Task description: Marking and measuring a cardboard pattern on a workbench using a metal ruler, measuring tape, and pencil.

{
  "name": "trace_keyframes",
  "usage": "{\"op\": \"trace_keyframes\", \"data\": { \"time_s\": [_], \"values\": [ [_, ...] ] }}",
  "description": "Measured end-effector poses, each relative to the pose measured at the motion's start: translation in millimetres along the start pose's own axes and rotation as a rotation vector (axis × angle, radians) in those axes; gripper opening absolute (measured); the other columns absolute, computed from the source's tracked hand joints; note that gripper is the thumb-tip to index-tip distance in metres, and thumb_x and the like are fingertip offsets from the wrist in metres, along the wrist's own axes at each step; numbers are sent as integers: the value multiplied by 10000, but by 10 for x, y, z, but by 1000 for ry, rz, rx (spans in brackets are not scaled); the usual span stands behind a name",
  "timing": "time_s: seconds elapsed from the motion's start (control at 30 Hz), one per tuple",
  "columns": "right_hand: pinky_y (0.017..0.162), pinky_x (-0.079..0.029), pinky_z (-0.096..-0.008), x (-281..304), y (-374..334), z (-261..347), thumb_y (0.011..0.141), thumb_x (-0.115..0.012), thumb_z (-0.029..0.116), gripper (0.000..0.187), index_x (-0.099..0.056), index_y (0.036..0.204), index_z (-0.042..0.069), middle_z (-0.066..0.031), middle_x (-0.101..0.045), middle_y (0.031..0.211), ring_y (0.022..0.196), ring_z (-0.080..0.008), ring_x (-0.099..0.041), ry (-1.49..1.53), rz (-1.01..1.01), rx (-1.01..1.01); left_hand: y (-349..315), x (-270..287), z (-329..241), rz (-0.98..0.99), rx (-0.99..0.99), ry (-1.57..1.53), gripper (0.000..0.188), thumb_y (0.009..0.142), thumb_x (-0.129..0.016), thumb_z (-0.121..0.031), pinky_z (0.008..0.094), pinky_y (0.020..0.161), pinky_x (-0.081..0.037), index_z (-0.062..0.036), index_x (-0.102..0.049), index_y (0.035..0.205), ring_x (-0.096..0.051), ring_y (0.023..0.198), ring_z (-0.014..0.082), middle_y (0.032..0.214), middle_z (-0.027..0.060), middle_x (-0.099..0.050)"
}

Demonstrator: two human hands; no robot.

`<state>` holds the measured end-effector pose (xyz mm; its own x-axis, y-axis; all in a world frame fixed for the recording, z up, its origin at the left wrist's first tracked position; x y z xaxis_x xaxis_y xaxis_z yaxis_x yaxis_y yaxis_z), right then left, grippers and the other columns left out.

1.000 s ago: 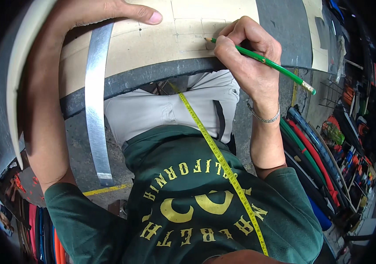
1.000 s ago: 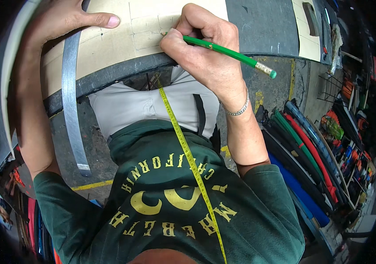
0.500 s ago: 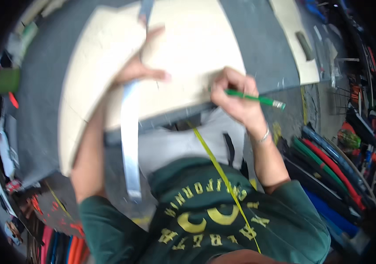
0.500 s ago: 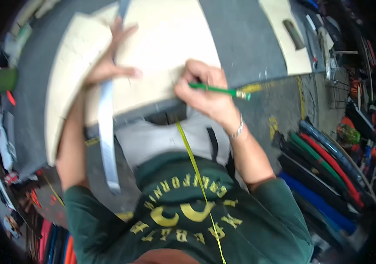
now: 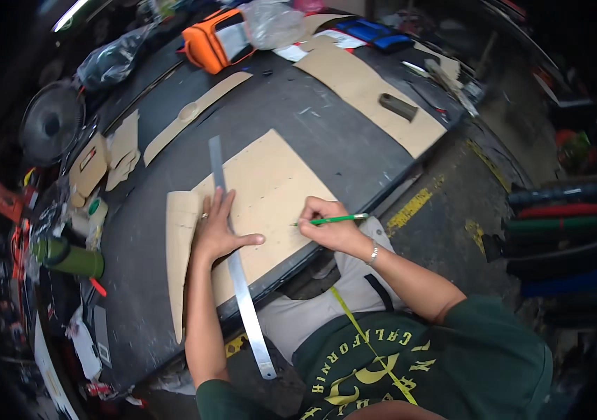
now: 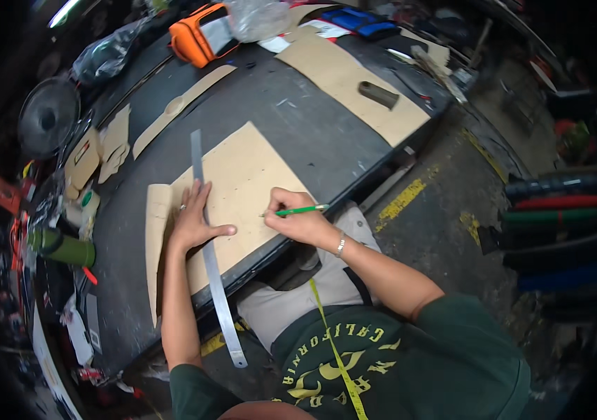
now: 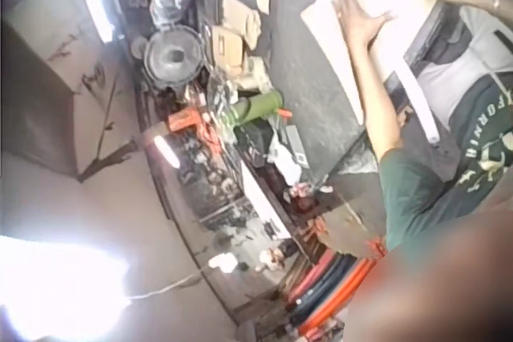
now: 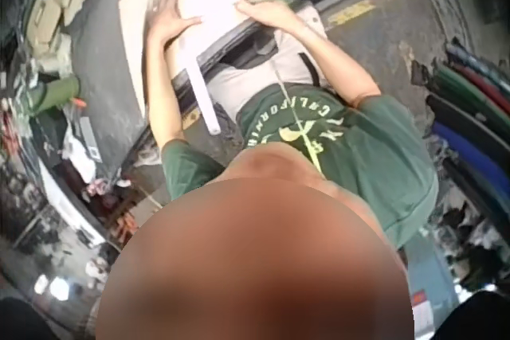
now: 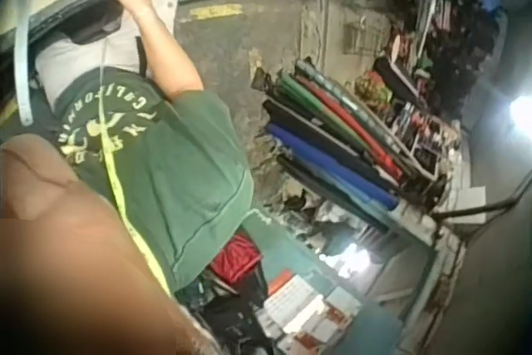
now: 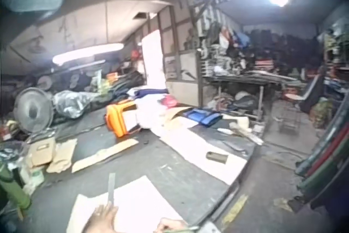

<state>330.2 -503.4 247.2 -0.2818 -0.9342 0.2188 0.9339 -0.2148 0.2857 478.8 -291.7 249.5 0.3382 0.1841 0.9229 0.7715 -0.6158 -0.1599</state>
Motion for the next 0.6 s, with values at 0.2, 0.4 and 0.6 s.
{"op": "trace_keyframes", "data": {
  "time_s": [0.2,0.4,0.6],
  "values": [
    [636,-509,-264,31,-29,15,857,-718,69,146,-594,806,12,-39,-678,753,703,-68,-607,3,14,-5,39,86,51,-107,-33,40,907,858,-770,-522,534,1256,-231,-130,-412,1594,-280,1561,368,1687,171,-318],
    [708,-529,-262,-21,11,11,882,-711,84,154,-603,793,20,-28,-699,794,790,-81,-653,11,34,33,60,54,419,-258,62,64,1024,764,-803,-631,572,1267,-187,-195,-411,1604,-229,1569,418,1687,174,-315],
    [781,-536,-283,139,-51,79,984,-651,104,105,-600,942,22,-85,-715,920,823,-127,-646,235,39,-19,35,94,238,-248,169,226,1062,733,-721,-789,687,1240,-132,-275,-409,1609,-161,1593,405,1704,139,-292]
  ]
}}
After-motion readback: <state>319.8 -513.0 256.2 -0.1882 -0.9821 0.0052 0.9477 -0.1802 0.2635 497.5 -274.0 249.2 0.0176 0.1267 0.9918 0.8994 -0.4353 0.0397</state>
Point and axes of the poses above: each hand's wrist, its own y-axis towards the middle knuckle, its own x-axis out of the back of the hand, z = x × y, the point moved 7 cm from there along y, towards the middle knuckle
